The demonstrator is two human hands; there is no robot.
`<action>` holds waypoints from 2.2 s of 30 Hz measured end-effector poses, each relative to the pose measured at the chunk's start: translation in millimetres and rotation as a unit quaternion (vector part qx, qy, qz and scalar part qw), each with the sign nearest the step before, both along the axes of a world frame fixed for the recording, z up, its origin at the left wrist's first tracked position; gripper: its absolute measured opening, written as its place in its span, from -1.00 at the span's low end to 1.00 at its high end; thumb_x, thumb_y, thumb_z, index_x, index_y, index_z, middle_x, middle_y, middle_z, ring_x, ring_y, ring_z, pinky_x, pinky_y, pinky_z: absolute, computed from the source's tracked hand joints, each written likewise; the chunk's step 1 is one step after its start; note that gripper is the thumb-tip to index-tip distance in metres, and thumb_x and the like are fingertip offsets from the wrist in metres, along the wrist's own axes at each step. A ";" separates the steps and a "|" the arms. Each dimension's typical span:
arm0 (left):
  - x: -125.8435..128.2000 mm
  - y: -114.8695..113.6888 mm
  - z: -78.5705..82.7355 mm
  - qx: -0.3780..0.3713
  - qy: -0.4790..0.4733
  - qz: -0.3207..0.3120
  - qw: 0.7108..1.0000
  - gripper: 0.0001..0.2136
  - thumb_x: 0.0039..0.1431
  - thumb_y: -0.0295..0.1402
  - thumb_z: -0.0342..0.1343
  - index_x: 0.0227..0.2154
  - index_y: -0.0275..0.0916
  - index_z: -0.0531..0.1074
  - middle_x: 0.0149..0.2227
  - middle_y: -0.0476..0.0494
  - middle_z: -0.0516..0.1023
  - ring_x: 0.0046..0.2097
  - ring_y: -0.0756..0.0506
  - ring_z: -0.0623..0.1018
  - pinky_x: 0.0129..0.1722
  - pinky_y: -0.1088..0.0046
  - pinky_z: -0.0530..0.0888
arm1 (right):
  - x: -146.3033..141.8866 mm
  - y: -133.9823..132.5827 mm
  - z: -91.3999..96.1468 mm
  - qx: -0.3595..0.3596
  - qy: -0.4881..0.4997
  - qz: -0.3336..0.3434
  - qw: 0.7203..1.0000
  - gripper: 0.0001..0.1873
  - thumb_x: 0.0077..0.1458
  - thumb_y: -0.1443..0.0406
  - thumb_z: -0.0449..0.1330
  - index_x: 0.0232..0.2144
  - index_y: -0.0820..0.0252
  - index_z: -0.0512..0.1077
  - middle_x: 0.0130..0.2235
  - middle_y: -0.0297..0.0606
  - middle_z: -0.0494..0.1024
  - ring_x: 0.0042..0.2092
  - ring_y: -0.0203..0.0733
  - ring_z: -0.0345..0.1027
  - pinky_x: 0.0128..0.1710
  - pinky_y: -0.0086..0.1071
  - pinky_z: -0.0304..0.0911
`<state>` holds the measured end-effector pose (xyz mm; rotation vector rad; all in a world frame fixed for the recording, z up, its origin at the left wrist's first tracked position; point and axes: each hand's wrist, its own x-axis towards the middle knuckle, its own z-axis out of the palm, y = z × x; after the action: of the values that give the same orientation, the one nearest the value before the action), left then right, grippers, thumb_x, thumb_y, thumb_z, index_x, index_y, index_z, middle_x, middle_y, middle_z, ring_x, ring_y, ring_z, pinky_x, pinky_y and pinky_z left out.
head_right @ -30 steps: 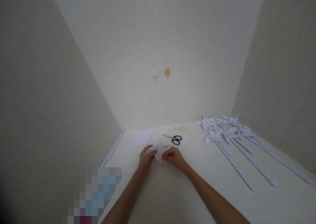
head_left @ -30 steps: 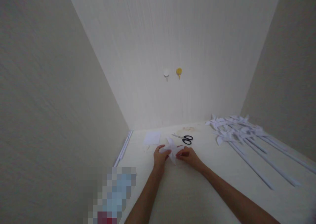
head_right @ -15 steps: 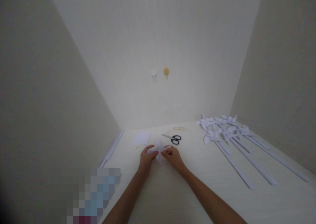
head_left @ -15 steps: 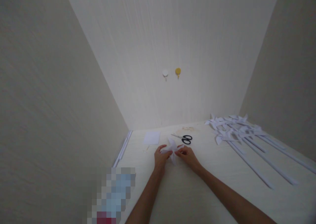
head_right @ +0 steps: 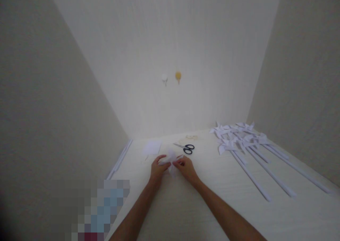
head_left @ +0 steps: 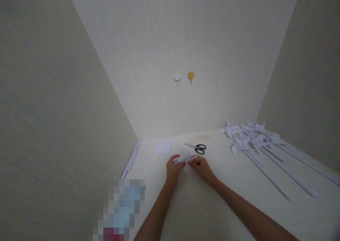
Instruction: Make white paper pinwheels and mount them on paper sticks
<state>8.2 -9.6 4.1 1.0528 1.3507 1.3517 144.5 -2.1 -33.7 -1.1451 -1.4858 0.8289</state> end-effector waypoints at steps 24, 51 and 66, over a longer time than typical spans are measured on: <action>-0.1 -3.4 1.9 0.008 -0.003 -0.018 1.000 -0.60 -0.48 -0.54 0.23 -0.39 -0.34 0.37 -0.63 0.01 0.45 -0.59 0.04 0.41 -0.58 0.59 0.31 | -1.6 -1.4 1.2 0.006 0.015 -0.011 1.000 -0.75 -0.15 0.16 0.16 -0.65 0.23 0.46 -0.39 -0.18 0.46 -0.43 -0.26 0.31 -0.49 -0.44 0.20; 2.3 -4.6 1.3 0.000 -0.029 -0.003 1.000 -0.46 -0.48 -0.54 0.25 -0.24 -0.37 0.35 -0.57 -0.05 0.47 -0.53 -0.02 0.48 -0.52 0.55 0.39 | -4.3 -2.0 -0.6 0.021 0.020 -0.022 0.999 -0.78 -0.15 0.18 0.17 -0.66 0.21 0.43 -0.45 -0.22 0.46 -0.43 -0.25 0.31 -0.48 -0.43 0.22; 2.8 -2.4 -5.5 0.018 -0.048 0.021 0.998 -0.51 -0.45 -0.54 0.25 -0.28 -0.34 0.35 -0.55 -0.06 0.49 -0.48 -0.06 0.52 -0.47 0.51 0.42 | -6.7 -2.8 -3.4 0.026 0.094 -0.017 0.995 -0.71 -0.20 0.17 0.21 -0.41 0.25 0.49 -0.07 -0.04 0.35 -0.16 -0.10 0.35 -0.30 -0.28 0.38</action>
<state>11.0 -12.0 -1.4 0.9754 1.2877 1.4454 137.8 -4.8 -37.1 -1.0220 -1.3225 0.8465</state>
